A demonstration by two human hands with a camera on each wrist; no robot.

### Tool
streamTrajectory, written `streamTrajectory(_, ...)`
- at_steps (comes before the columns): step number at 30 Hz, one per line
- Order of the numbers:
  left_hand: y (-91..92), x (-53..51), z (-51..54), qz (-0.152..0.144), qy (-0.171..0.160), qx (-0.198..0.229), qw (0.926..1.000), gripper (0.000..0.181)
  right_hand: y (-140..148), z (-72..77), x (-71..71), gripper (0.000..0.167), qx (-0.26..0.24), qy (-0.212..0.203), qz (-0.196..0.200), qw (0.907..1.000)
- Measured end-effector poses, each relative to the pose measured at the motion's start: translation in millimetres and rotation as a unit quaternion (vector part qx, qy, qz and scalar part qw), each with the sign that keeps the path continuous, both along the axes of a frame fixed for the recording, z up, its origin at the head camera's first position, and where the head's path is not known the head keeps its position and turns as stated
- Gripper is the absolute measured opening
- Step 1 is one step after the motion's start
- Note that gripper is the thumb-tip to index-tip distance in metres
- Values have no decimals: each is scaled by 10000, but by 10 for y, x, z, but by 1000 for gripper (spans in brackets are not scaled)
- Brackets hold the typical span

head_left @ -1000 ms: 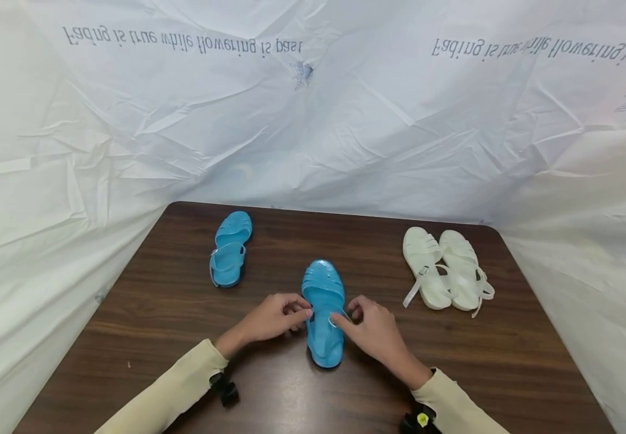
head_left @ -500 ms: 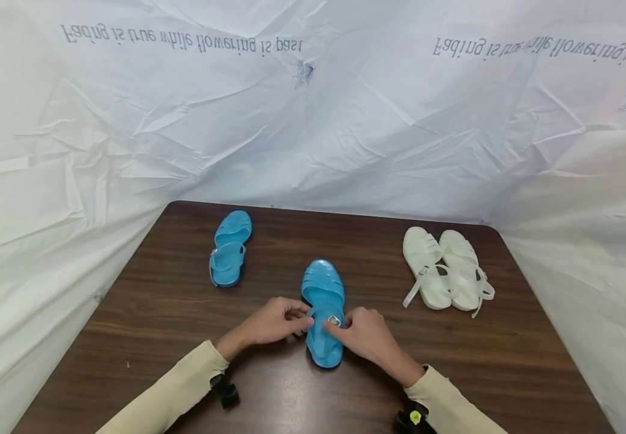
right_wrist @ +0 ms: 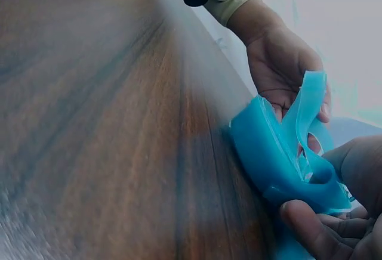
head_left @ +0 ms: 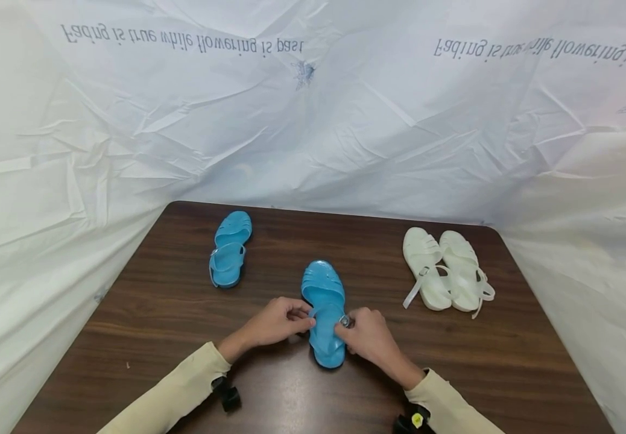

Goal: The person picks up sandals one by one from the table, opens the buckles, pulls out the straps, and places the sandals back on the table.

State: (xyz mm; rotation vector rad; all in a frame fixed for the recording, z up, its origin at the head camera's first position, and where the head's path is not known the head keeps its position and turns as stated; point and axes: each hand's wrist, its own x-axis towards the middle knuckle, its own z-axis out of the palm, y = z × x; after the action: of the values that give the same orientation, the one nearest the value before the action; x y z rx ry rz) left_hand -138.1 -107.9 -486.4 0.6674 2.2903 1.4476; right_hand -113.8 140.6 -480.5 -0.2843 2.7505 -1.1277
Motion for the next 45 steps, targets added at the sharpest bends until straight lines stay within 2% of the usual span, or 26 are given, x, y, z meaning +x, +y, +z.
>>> streamTrajectory(6, 24, 24, 25, 51, -60, 220, 9997, 31, 8, 12, -43, 39, 334, 627, -182, 9973)
streamTrajectory(9, 10, 19, 70, 60, -81, 337, 9994, 30, 23, 21, -60, 39, 236, 574, -321, 9976)
streamTrajectory(11, -39, -5, 122, 180, -24, 430, 9989, 29, 34, 24, -67, 39, 91, 445, -394, 9982)
streamTrajectory(13, -120, -51, 181, 446, 274, 447, 9976, 25, 42, 25, -71, 37, -34, 333, -445, 9984)
streamTrajectory(15, -235, -108, 261, 797, 704, 425, 9934, 20, 47, 30, -79, 36, -117, 287, -485, 9983)
streamTrajectory(17, -369, -181, 336, 1203, 1216, 361, 9846, 18, 50, 42, -90, 35, -155, 267, -516, 9982)
streamTrajectory(19, -515, -263, 395, 1650, 1705, 282, 9710, 20, 52, 48, -107, 35, -146, 277, -547, 9980)
streamTrajectory(21, -673, -354, 421, 2087, 2019, 197, 9567, 26, 51, 57, -128, 35, -149, 286, -566, 9979)
streamTrajectory(24, -901, -470, 407, 2769, 2248, -27, 9342, 36, 44, 60, -167, 36, -142, 307, -577, 9978)
streamTrajectory(26, -1042, -522, 389, 3106, 2248, -184, 9234, 42, 36, 71, -195, 36, -157, 332, -556, 9978)
streamTrajectory(28, -1167, -561, 370, 3335, 2216, -317, 9158, 45, 26, 90, -227, 36, -186, 354, -529, 9978)
streamTrajectory(30, -1276, -590, 352, 3476, 2151, -443, 9116, 48, 10, 121, -266, 35, -236, 406, -518, 9976)
streamTrajectory(33, -1407, -625, 328, 3556, 1844, -580, 9144, 53, -29, 176, -346, 35, -279, 485, -545, 9969)
streamTrajectory(39, -1547, -662, 284, 3429, 1060, -694, 9308, 63, -167, 240, -585, 33, -427, 652, -571, 9953)
streamTrajectory(45, -1583, -698, 230, 3258, 679, -670, 9406, 65, -373, 247, -844, 30, -639, 698, -600, 9937)
